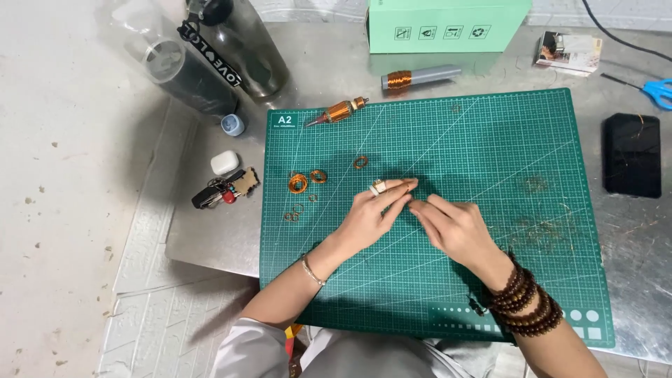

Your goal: Assembling small decorative components like beads and metal pieces onto a wire.

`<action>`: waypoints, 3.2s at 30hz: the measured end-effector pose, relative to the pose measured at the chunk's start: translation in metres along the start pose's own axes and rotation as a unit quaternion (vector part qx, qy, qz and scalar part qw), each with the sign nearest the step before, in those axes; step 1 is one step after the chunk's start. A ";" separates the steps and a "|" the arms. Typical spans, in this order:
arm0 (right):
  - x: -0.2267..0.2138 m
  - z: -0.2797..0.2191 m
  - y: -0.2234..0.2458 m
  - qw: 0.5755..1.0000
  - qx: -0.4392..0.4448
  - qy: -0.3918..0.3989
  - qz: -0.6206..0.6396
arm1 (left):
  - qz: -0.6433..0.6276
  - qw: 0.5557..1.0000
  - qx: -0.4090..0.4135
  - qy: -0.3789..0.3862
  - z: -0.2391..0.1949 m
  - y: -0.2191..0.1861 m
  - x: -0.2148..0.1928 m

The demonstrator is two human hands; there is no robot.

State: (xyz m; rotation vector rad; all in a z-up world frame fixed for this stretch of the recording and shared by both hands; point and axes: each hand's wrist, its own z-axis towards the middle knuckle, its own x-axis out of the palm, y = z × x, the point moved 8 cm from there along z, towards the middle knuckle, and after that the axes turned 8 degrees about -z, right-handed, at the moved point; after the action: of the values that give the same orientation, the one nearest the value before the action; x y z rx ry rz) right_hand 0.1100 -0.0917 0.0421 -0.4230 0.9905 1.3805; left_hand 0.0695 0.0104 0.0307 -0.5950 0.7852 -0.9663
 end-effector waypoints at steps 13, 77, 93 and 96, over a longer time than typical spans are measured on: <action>0.014 -0.004 -0.012 0.975 0.139 0.042 0.170 | -0.102 0.984 -0.106 -0.097 -0.009 0.028 -0.009; -0.008 -0.007 -0.028 0.972 0.098 0.012 0.214 | -0.296 0.942 -0.123 0.099 -0.018 0.025 0.024; -0.012 -0.006 -0.015 0.966 0.096 0.023 0.238 | -0.286 0.939 -0.188 0.041 -0.017 0.051 0.012; -0.006 -0.005 -0.006 0.957 0.086 0.071 0.267 | -0.281 0.940 -0.191 0.006 -0.021 0.060 0.006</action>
State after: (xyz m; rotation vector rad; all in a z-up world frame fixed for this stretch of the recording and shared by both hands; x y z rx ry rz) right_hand 0.1145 -0.0998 0.0423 -0.1221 1.4001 1.7414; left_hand 0.0840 0.0304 -0.0287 -1.1968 0.8376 -1.3489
